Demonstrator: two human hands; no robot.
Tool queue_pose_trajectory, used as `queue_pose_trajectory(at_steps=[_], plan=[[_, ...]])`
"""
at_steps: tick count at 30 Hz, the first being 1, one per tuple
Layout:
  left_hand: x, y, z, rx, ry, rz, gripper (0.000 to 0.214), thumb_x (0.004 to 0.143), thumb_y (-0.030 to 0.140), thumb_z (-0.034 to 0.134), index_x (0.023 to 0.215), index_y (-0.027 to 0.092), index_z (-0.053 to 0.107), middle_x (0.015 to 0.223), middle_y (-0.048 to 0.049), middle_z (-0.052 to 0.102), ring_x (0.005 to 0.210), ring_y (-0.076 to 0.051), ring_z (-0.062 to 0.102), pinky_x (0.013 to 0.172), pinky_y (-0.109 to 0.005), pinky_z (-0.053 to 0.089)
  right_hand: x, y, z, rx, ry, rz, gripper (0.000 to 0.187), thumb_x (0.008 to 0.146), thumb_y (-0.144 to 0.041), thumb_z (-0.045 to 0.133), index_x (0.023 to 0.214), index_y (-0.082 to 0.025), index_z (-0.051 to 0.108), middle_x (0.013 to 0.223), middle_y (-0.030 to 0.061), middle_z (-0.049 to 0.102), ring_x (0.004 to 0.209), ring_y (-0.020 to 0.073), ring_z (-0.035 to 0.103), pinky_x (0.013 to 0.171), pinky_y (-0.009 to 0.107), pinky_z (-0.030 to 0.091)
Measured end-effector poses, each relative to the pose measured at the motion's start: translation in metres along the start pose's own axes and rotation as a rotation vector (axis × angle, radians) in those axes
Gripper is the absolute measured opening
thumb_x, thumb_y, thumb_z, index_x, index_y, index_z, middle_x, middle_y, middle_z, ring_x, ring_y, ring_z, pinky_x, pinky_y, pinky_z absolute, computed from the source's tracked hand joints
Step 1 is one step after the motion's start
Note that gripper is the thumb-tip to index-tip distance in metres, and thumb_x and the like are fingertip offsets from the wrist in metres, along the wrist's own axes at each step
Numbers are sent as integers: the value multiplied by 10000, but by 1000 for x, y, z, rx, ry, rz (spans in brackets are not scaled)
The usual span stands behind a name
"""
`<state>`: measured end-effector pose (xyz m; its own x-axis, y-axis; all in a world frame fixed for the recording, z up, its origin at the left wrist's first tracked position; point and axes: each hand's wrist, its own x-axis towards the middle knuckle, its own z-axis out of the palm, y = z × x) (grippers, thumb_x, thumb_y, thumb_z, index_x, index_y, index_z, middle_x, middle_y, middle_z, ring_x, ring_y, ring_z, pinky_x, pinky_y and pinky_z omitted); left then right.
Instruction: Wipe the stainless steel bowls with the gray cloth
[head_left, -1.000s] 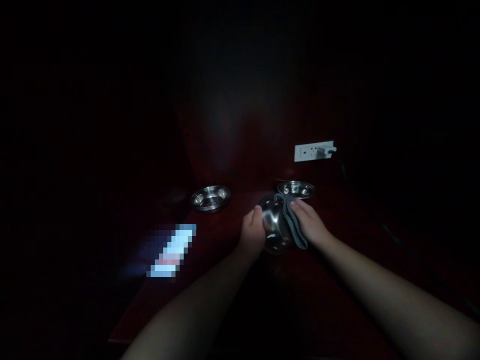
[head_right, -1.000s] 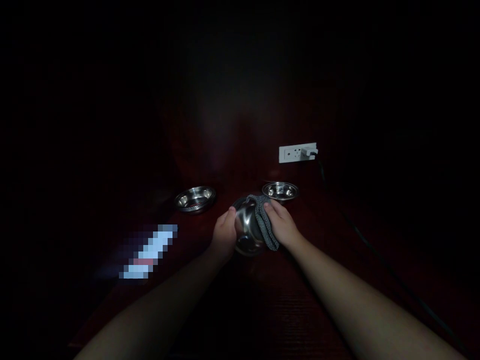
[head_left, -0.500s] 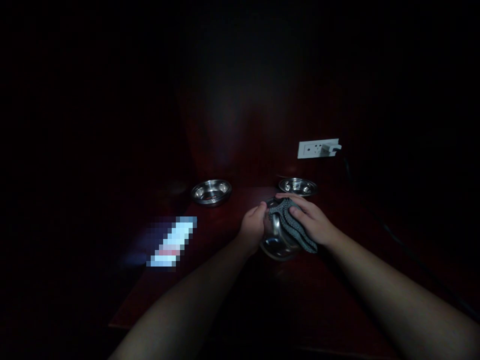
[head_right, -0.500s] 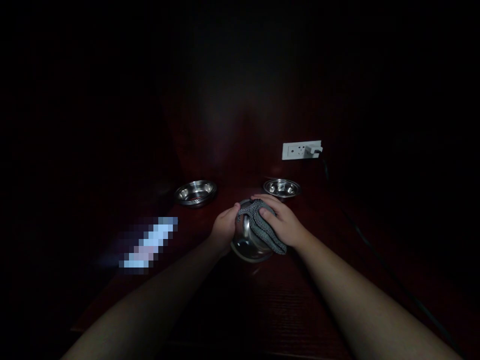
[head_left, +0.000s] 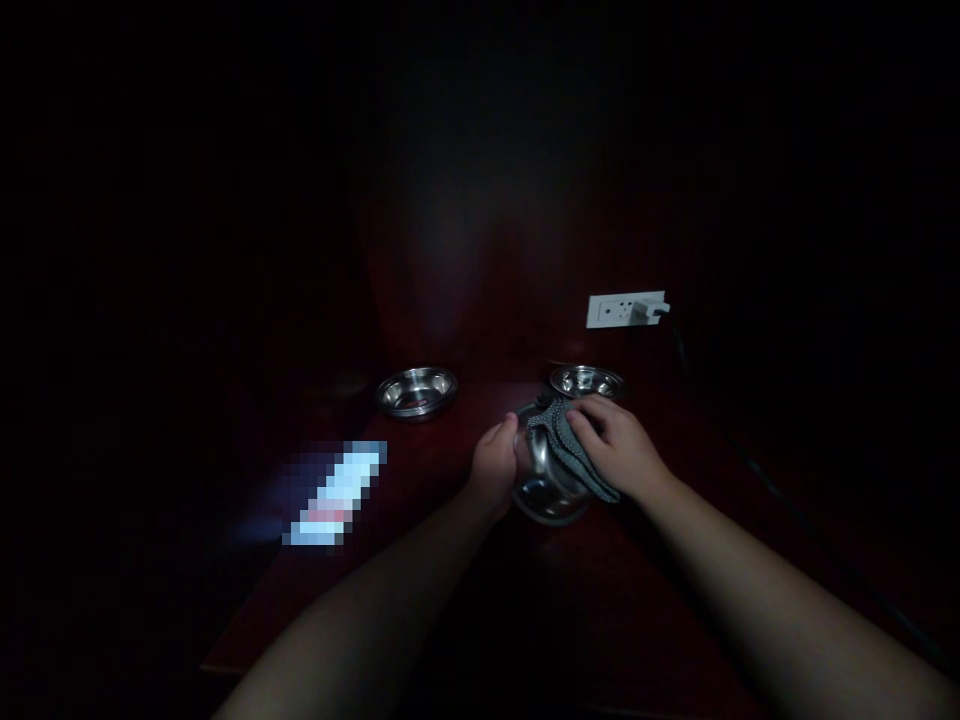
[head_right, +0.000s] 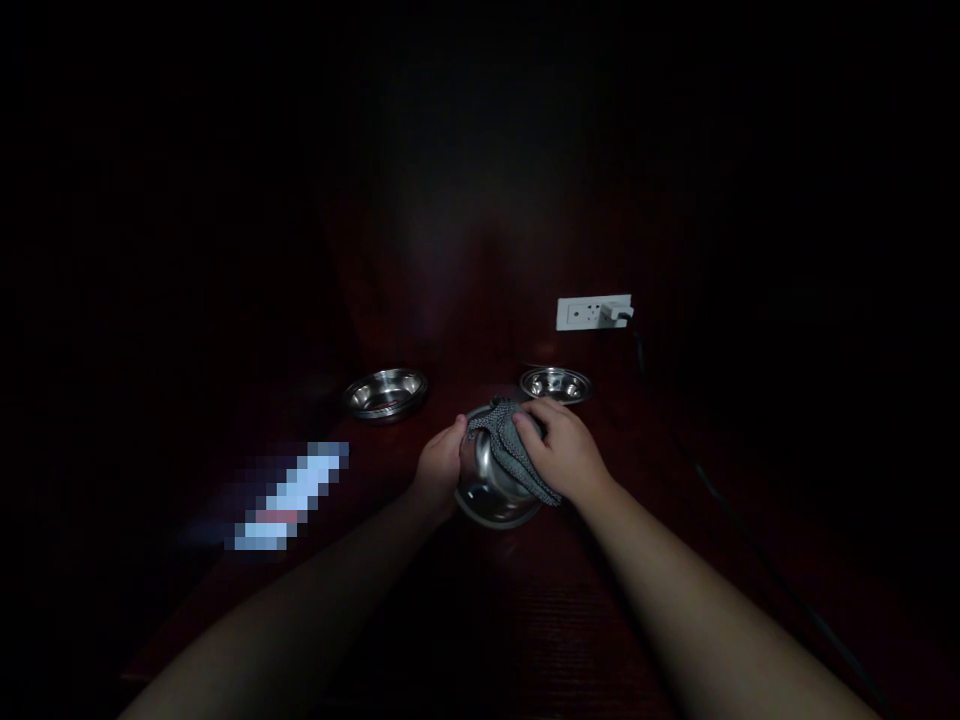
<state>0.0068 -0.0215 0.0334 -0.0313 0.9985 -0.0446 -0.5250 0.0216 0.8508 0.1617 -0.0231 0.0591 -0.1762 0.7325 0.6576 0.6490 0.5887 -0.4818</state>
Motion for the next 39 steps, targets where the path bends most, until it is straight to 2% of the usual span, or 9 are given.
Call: queue_pose_trajectory(at_steps=[10, 18, 24, 27, 30, 32, 34, 36, 39], plan=[[-7, 9, 5, 0, 40, 3, 330, 681, 434, 637, 757, 113, 646, 711, -52, 661, 614, -136, 591, 632, -270, 448, -5, -1, 3, 174, -76, -41, 378, 820, -362, 488, 1158, -203, 543, 1146, 73, 593, 1052, 233, 539, 933, 388, 392], [-16, 6, 5, 17, -35, -72, 322, 685, 426, 639, 729, 107, 661, 692, -63, 666, 608, -148, 590, 631, -281, 444, -1, -7, -7, 533, -224, 38, 327, 864, -380, 423, 1041, -214, 644, 1101, 47, 639, 1054, 215, 561, 972, 385, 380], [-14, 9, 5, 2, -60, -157, 252, 749, 340, 595, 798, 105, 671, 688, -69, 675, 615, -156, 606, 690, -303, 461, -2, -6, -5, 420, -236, 64, 297, 837, -369, 486, 1045, -216, 632, 1107, 49, 627, 1047, 212, 559, 958, 386, 391], [-12, 10, 4, -47, -112, -209, 243, 767, 315, 575, 831, 96, 657, 713, -77, 677, 638, -161, 617, 709, -304, 464, -3, -4, -5, 415, -314, 78, 321, 836, -387, 484, 1081, -215, 601, 1081, 47, 628, 999, 206, 577, 905, 379, 429], [-13, 13, 3, -147, -253, -318, 304, 799, 345, 520, 902, 85, 639, 768, -101, 680, 706, -190, 634, 769, -340, 463, -4, -3, -4, 467, -381, 102, 354, 829, -408, 491, 1112, -214, 580, 1069, 46, 631, 956, 202, 595, 859, 371, 460], [-12, 17, 1, -215, -381, -397, 378, 830, 390, 451, 953, 79, 627, 807, -117, 680, 767, -215, 641, 811, -371, 454, -4, 0, -1, 478, -364, 118, 380, 816, -421, 508, 1124, -209, 575, 1087, 52, 628, 966, 206, 592, 863, 374, 460], [-11, 22, -1, -256, -467, -431, 440, 847, 427, 395, 981, 73, 621, 839, -126, 680, 822, -234, 640, 845, -392, 441, -4, 4, 3, 455, -274, 147, 397, 805, -439, 518, 1117, -203, 582, 1103, 57, 625, 993, 212, 583, 893, 382, 443], [-9, 25, -2, -254, -474, -407, 438, 854, 422, 387, 996, 79, 617, 863, -124, 683, 867, -240, 636, 875, -398, 427, -3, 10, 8, 425, -143, 199, 414, 801, -466, 511, 1108, -199, 591, 1100, 61, 630, 1004, 219, 578, 917, 394, 425], [-7, 26, -2, -230, -428, -360, 415, 864, 403, 385, 1022, 93, 610, 900, -119, 683, 911, -237, 628, 901, -399, 414, -2, 17, 14, 418, -37, 266, 434, 790, -502, 506, 1079, -195, 610, 1062, 60, 648, 985, 229, 585, 923, 413, 414]])
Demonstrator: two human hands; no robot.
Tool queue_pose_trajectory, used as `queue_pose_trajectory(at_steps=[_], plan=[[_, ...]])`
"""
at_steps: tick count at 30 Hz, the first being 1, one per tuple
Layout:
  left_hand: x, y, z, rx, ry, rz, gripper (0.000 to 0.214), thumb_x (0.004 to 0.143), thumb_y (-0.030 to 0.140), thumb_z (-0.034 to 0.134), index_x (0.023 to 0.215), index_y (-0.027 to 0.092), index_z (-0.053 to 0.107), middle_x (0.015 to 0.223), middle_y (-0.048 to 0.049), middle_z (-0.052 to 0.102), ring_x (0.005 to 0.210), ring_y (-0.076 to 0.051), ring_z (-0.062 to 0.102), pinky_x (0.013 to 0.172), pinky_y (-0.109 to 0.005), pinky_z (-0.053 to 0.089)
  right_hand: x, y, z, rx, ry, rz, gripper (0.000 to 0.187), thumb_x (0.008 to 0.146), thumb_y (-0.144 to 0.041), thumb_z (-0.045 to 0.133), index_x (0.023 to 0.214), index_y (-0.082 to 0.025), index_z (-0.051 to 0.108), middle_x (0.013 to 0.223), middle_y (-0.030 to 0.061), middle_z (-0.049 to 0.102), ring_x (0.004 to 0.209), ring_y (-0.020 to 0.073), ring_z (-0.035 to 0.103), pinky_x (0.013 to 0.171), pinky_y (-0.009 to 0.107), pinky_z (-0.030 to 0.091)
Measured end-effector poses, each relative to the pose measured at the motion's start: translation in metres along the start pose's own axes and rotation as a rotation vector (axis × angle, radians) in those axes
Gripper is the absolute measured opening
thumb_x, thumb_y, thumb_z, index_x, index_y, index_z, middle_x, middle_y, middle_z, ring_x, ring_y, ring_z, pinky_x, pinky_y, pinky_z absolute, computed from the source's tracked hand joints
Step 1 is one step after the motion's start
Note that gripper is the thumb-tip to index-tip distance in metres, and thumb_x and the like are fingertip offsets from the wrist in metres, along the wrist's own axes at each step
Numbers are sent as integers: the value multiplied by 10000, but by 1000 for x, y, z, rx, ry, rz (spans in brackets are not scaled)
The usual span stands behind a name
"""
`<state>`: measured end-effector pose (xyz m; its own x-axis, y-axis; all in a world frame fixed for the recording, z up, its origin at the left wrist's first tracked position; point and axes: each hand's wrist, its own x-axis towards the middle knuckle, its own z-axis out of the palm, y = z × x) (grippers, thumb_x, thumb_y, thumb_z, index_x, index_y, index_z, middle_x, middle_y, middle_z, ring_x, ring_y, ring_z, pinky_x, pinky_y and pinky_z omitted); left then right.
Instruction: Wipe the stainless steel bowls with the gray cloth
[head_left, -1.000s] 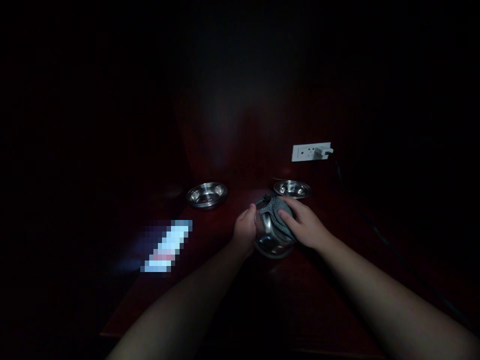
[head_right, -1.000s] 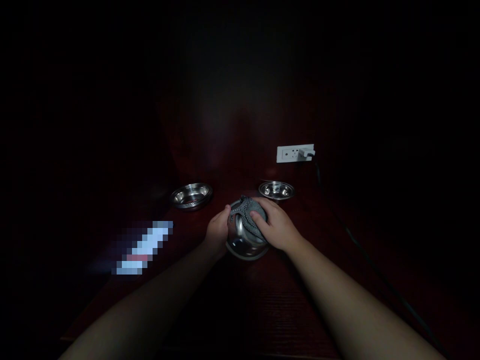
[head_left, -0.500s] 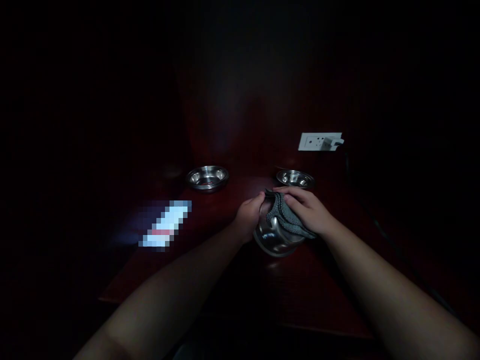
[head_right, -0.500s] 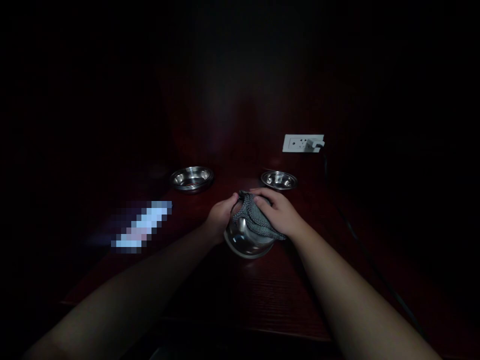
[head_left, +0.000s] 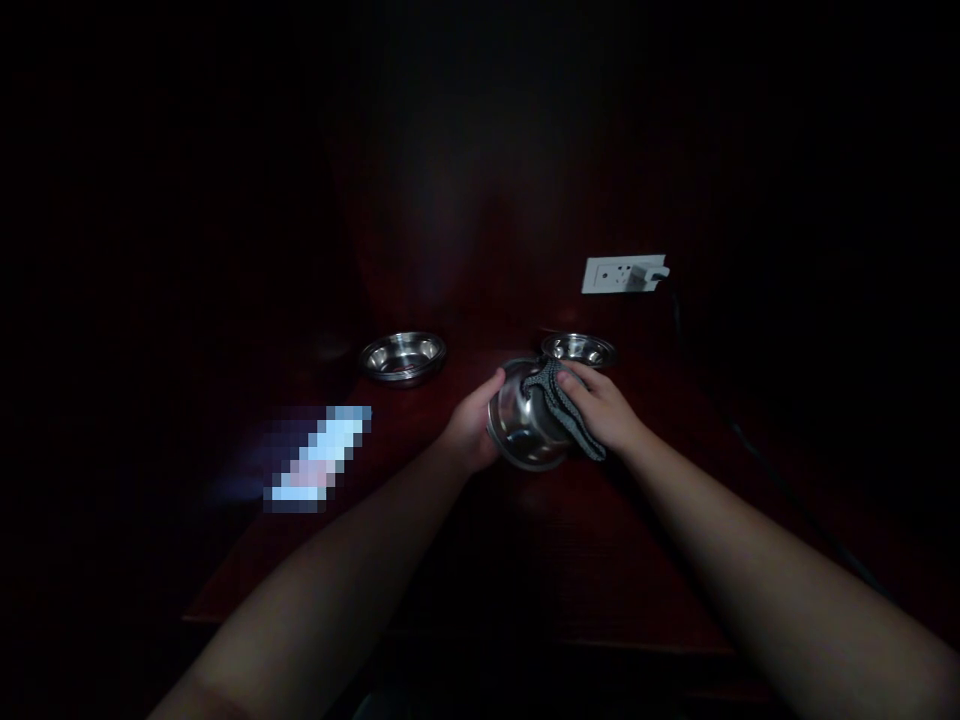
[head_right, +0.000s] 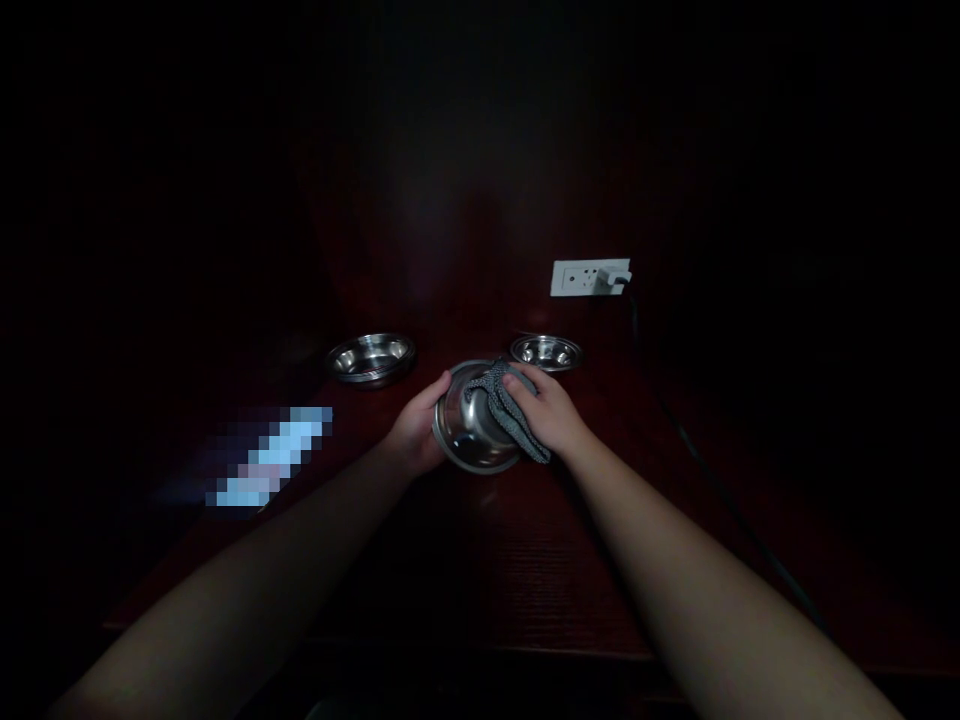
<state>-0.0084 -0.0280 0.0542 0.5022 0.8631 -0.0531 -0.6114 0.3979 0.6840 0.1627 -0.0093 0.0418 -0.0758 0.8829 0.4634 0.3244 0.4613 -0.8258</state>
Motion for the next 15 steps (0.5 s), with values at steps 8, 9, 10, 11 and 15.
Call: queue_pose_trajectory(at_steps=[8, 9, 10, 11, 15], plan=[[10, -20, 0, 126, 334, 263, 372, 850, 406, 440, 962, 107, 631, 914, -123, 683, 845, -206, 643, 841, -361, 463, -2, 3, 9, 156, 55, 94, 457, 784, -528, 502, 1092, -205, 596, 1103, 51, 632, 1032, 213, 563, 947, 390, 387], [11, -22, 0, 148, 340, 291, 356, 849, 397, 446, 953, 113, 633, 906, -119, 684, 837, -203, 644, 831, -358, 468, -3, 2, 10, 197, 41, 105, 459, 788, -527, 498, 1105, -207, 588, 1117, 49, 626, 1041, 211, 559, 946, 387, 388], [11, -23, 0, 166, 336, 313, 344, 850, 391, 447, 945, 119, 635, 898, -115, 686, 832, -201, 644, 823, -355, 472, -4, 2, 10, 235, 27, 118, 462, 790, -526, 496, 1117, -210, 580, 1129, 49, 621, 1048, 209, 557, 943, 384, 391], [11, -23, 0, 179, 328, 328, 338, 853, 387, 443, 942, 124, 635, 891, -112, 687, 830, -201, 644, 815, -355, 475, -4, 1, 11, 265, 14, 134, 466, 789, -525, 499, 1129, -214, 573, 1138, 49, 617, 1052, 207, 556, 941, 381, 392], [11, -22, 0, 201, 307, 358, 335, 852, 392, 441, 950, 132, 627, 902, -115, 684, 837, -203, 640, 792, -349, 484, -5, -3, 10, 307, 6, 169, 482, 779, -520, 519, 1161, -228, 558, 1157, 45, 610, 1063, 199, 552, 948, 367, 388]])
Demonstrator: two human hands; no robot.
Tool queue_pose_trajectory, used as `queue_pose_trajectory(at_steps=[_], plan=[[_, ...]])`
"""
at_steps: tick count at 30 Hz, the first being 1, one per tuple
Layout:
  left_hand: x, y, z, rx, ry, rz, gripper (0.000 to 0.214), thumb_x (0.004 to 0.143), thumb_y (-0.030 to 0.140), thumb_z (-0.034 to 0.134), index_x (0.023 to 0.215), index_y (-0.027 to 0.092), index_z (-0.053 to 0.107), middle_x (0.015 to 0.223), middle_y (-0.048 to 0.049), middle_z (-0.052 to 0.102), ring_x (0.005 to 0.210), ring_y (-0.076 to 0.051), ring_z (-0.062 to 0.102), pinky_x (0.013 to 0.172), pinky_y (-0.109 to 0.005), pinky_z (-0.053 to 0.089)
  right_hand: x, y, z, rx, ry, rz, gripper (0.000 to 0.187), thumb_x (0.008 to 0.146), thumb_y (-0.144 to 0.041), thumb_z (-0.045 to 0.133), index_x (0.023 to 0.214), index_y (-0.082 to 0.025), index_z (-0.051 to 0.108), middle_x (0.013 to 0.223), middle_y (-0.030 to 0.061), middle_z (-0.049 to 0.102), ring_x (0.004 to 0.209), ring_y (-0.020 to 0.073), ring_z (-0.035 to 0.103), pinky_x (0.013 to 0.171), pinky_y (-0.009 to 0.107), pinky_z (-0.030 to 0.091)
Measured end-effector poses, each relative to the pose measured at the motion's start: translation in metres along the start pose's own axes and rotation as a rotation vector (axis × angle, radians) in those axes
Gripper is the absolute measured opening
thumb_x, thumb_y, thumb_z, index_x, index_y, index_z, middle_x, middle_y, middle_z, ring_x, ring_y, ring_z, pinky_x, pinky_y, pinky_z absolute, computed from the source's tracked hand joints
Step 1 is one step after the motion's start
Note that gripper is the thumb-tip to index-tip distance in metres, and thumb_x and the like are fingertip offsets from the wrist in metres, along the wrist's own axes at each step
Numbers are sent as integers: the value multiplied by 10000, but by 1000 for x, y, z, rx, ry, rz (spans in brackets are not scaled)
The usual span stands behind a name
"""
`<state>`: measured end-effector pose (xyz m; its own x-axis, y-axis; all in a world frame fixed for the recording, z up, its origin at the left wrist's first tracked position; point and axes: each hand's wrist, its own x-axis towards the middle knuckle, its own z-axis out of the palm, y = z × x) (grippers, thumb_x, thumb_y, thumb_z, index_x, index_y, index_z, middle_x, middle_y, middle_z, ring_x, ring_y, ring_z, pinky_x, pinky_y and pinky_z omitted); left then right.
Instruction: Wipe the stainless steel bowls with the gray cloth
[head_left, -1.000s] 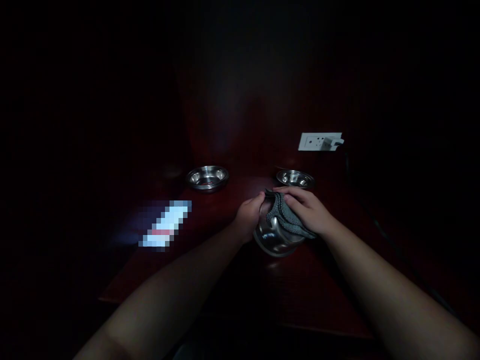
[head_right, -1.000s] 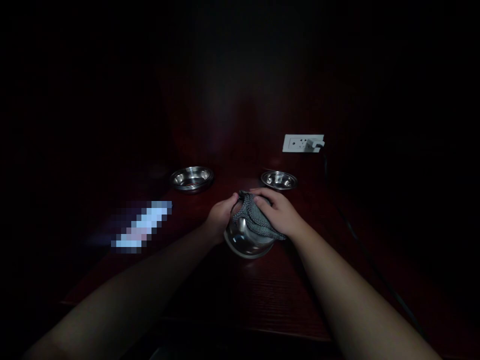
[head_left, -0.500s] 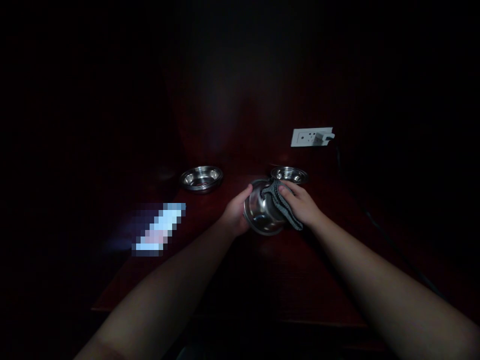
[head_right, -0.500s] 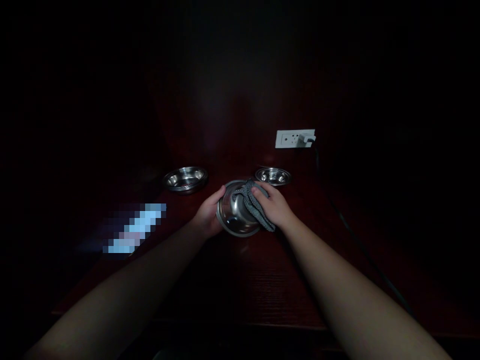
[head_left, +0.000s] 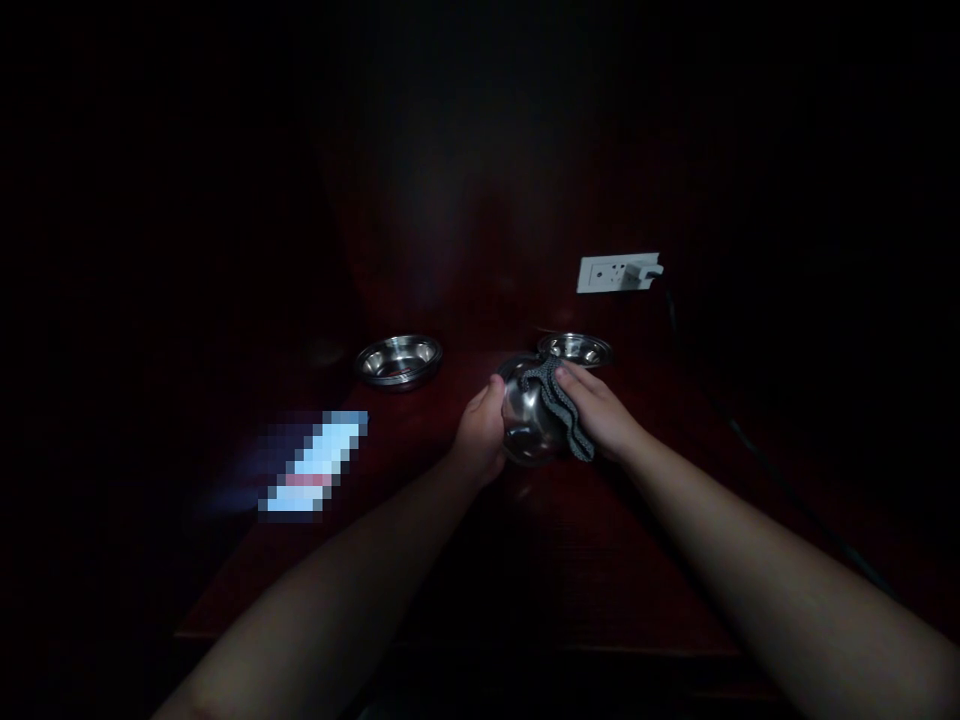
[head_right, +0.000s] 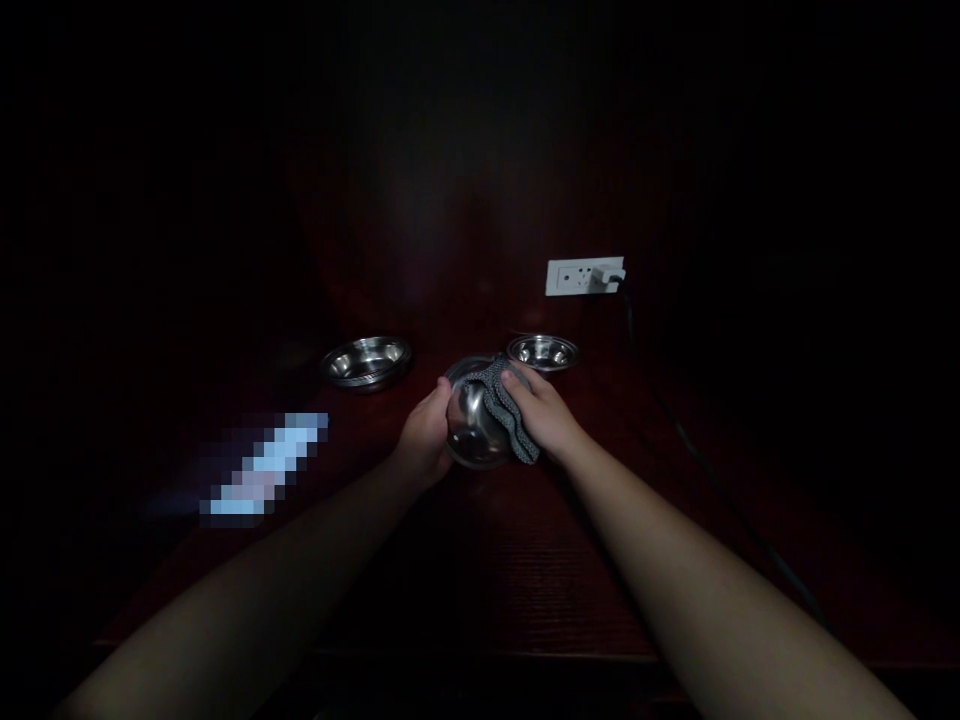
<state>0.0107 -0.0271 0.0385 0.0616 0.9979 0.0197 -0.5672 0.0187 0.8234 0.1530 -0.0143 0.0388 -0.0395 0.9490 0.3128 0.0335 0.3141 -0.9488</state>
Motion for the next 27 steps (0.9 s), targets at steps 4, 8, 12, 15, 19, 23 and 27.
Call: queue_pose_trajectory(at_steps=[4, 8, 12, 15, 19, 23, 27], plan=[[2, 0, -2, -12, -18, -23, 361, 839, 419, 456, 969, 126, 622, 930, -125, 678, 843, -209, 637, 790, -355, 488, 1, -1, -1, -33, 21, -25, 505, 772, -518, 531, 1180, -222, 548, 1152, 48, 611, 1058, 202, 552, 946, 377, 390], [2, -1, -4, -34, -18, -43, 376, 826, 434, 476, 971, 119, 623, 925, -126, 677, 837, -213, 639, 799, -367, 487, 2, 0, -3, -60, 28, -73, 500, 755, -508, 556, 1150, -202, 567, 1113, 55, 626, 1022, 211, 567, 922, 394, 409], [3, -2, -4, -38, 4, -65, 377, 814, 437, 498, 971, 118, 626, 902, -119, 681, 820, -214, 642, 798, -373, 488, 0, -1, -3, -54, 43, -67, 487, 743, -500, 571, 1121, -193, 575, 1050, 55, 643, 949, 202, 589, 882, 387, 433], [4, 0, -4, -51, 6, -90, 396, 810, 447, 500, 980, 112, 622, 903, -125, 680, 825, -217, 641, 801, -376, 486, -1, -2, -2, -67, 61, -66, 481, 732, -503, 580, 1099, -192, 574, 1019, 51, 644, 904, 193, 593, 857, 377, 445], [4, 2, -4, -68, 4, -129, 412, 818, 449, 485, 1011, 107, 612, 916, -135, 676, 850, -224, 638, 808, -384, 484, -1, -3, -1, -95, 70, -81, 482, 731, -505, 575, 1100, -195, 563, 1005, 48, 640, 887, 189, 589, 847, 372, 447], [4, 1, -5, -75, -26, -123, 431, 818, 461, 480, 1028, 107, 606, 954, -139, 668, 873, -227, 632, 824, -388, 479, -2, -3, 1, -124, 80, -107, 461, 749, -507, 553, 1090, -196, 565, 1014, 53, 632, 905, 197, 581, 852, 375, 440], [4, 0, -6, -67, -54, -103, 430, 821, 461, 476, 1030, 109, 606, 974, -138, 664, 889, -226, 627, 841, -389, 473, -3, -3, 0, -164, 88, -141, 445, 765, -509, 534, 1083, -200, 568, 1012, 52, 629, 918, 202, 576, 861, 382, 433]])
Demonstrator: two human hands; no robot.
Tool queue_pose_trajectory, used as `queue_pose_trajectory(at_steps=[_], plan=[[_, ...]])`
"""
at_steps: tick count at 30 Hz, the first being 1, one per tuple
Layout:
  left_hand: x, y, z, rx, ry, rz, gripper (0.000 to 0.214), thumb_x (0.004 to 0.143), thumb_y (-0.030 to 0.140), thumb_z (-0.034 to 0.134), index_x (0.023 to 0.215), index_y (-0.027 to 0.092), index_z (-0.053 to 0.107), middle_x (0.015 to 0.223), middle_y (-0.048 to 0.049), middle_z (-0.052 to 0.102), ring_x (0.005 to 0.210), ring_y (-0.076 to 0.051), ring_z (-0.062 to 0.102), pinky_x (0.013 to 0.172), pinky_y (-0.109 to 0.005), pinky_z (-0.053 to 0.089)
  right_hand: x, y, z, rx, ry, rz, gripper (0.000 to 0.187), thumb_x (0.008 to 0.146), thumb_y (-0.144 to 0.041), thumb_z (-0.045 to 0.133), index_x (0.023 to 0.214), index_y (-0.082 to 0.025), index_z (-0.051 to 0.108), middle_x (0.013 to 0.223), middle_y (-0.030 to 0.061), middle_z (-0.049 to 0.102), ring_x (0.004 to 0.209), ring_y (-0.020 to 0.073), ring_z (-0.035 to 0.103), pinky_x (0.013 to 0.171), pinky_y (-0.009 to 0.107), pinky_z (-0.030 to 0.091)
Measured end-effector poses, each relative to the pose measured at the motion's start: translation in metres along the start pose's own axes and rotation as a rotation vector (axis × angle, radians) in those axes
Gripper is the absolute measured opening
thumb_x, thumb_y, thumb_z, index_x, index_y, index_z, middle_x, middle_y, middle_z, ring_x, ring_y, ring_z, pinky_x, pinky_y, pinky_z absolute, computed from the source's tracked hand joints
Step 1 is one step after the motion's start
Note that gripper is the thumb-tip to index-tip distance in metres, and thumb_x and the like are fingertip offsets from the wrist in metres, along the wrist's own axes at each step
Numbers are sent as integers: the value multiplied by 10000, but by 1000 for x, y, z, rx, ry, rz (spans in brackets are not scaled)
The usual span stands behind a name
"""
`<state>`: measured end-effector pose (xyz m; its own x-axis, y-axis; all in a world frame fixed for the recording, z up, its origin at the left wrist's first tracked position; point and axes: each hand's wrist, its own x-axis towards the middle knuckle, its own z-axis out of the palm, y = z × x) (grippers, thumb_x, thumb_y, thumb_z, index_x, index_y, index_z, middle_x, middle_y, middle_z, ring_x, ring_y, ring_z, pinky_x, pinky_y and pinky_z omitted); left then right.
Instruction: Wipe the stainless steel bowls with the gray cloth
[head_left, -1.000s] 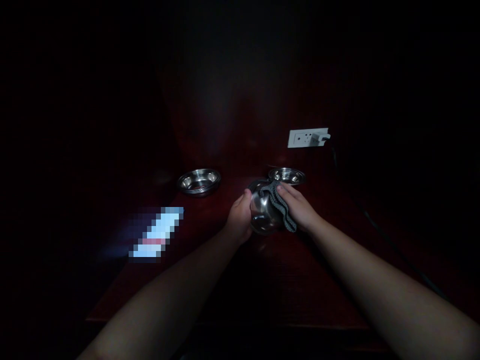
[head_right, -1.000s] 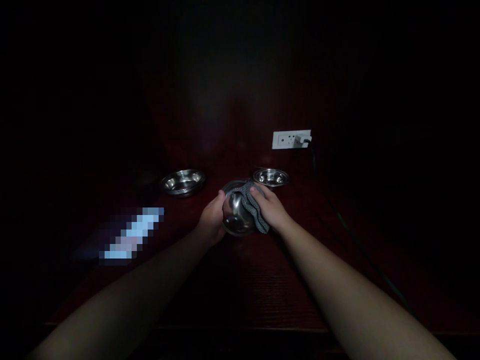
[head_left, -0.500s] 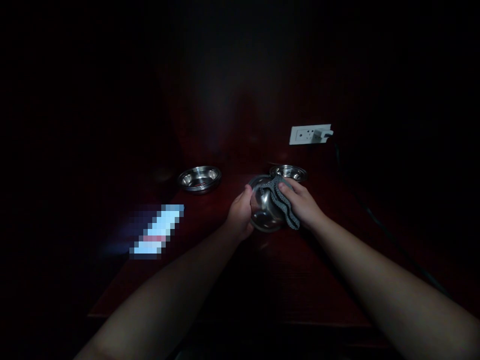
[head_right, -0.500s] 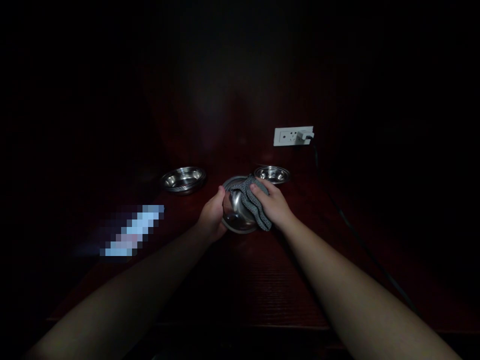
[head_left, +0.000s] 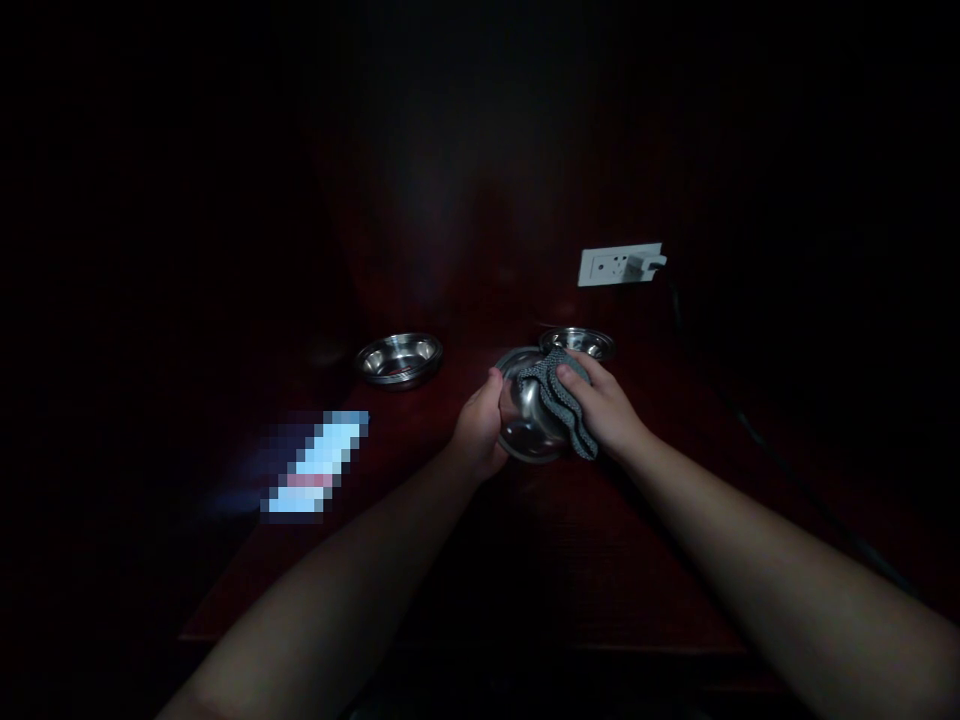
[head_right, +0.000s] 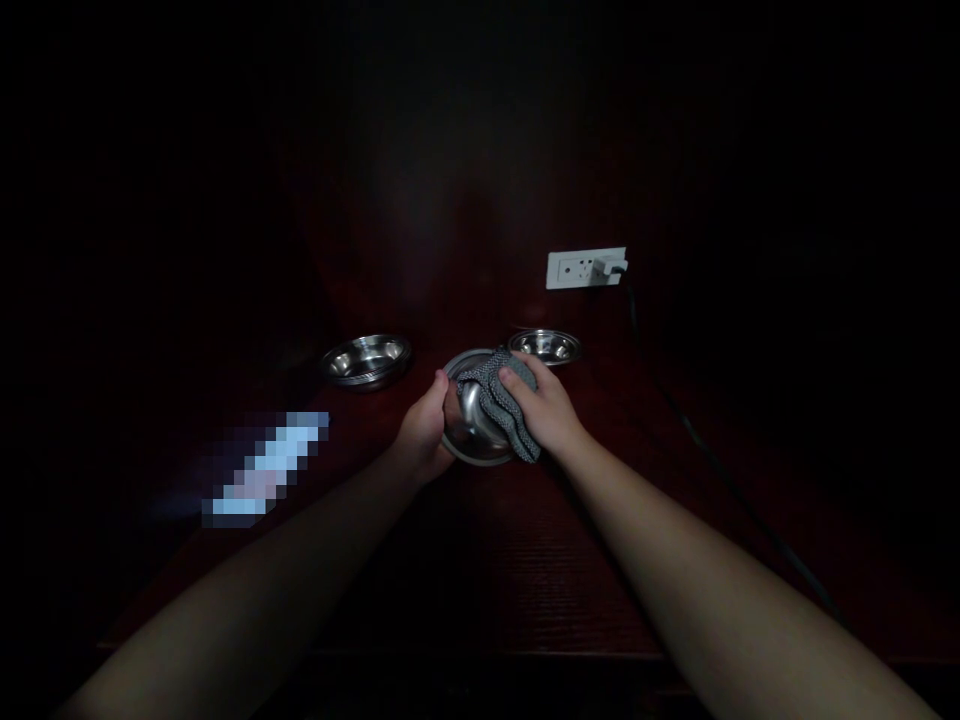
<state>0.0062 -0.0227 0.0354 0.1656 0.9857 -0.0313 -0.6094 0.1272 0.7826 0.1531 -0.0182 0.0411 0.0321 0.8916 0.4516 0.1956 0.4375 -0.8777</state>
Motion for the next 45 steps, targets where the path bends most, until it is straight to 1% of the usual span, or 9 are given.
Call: queue_pose_trajectory(at_steps=[10, 18, 25, 28, 34, 36, 38, 41, 45], plan=[[-1, 11, -1, 15, -74, -126, 451, 841, 467, 430, 1049, 102, 595, 989, -148, 659, 906, -238, 624, 846, -398, 470, -2, -10, -3, -73, -43, -72, 452, 760, -484, 553, 1119, -211, 545, 1020, 50, 628, 919, 211, 581, 859, 393, 443], [-4, 17, -1, 54, -88, -208, 413, 851, 438, 421, 1031, 110, 595, 878, -118, 680, 772, -212, 645, 772, -370, 490, 0, -10, -8, -153, -126, -129, 463, 758, -466, 565, 1150, -221, 547, 1117, 53, 596, 1007, 219, 558, 910, 397, 419], [-3, 16, -2, 18, -213, -308, 418, 865, 426, 392, 1071, 119, 587, 936, -120, 677, 866, -232, 639, 835, -395, 465, 1, -12, -11, -252, -215, -214, 445, 752, -446, 580, 1138, -226, 571, 1100, 55, 603, 1022, 222, 550, 931, 410, 399], [-4, 18, -1, -13, -215, -293, 445, 867, 435, 376, 1077, 104, 586, 945, -132, 673, 901, -246, 631, 859, -406, 452, 2, -8, -9, -199, -193, -181, 462, 742, -453, 591, 1136, -212, 574, 1108, 61, 604, 1014, 216, 558, 929, 406, 406], [-3, 18, -3, -72, -198, -204, 491, 854, 472, 360, 1031, 86, 609, 942, -144, 670, 925, -259, 620, 867, -404, 452, 6, -3, -6, -47, -25, -99, 475, 724, -479, 601, 1105, -196, 587, 1082, 67, 621, 967, 214, 585, 883, 392, 447], [-2, 13, -2, -75, -144, -149, 464, 858, 446, 373, 1042, 87, 603, 968, -145, 662, 922, -242, 620, 863, -386, 454, 7, -3, -6, -67, 18, -94, 490, 714, -489, 607, 1098, -185, 592, 1063, 72, 627, 965, 219, 584, 884, 390, 446], [-1, 7, -1, -41, 6, -61, 408, 858, 408, 405, 1021, 91, 604, 946, -135, 664, 866, -211, 629, 834, -355, 467, 7, -2, -7, -98, 45, -95, 500, 712, -497, 605, 1097, -179, 594, 1056, 74, 626, 973, 222, 579, 896, 392, 436], [0, 2, 0, 48, 132, 45, 309, 837, 359, 473, 955, 112, 617, 841, -92, 668, 737, -169, 627, 754, -314, 484, 7, -2, -8, -137, 27, -116, 490, 725, -498, 592, 1106, -191, 591, 1074, 71, 616, 994, 223, 568, 917, 403, 419], [-2, 6, 0, 134, 116, 113, 245, 818, 353, 507, 858, 143, 627, 678, -29, 636, 589, -125, 582, 640, -268, 479, 4, -5, -8, -193, -47, -171, 489, 747, -477, 577, 1158, -213, 563, 1148, 68, 578, 1048, 218, 538, 959, 404, 381]])
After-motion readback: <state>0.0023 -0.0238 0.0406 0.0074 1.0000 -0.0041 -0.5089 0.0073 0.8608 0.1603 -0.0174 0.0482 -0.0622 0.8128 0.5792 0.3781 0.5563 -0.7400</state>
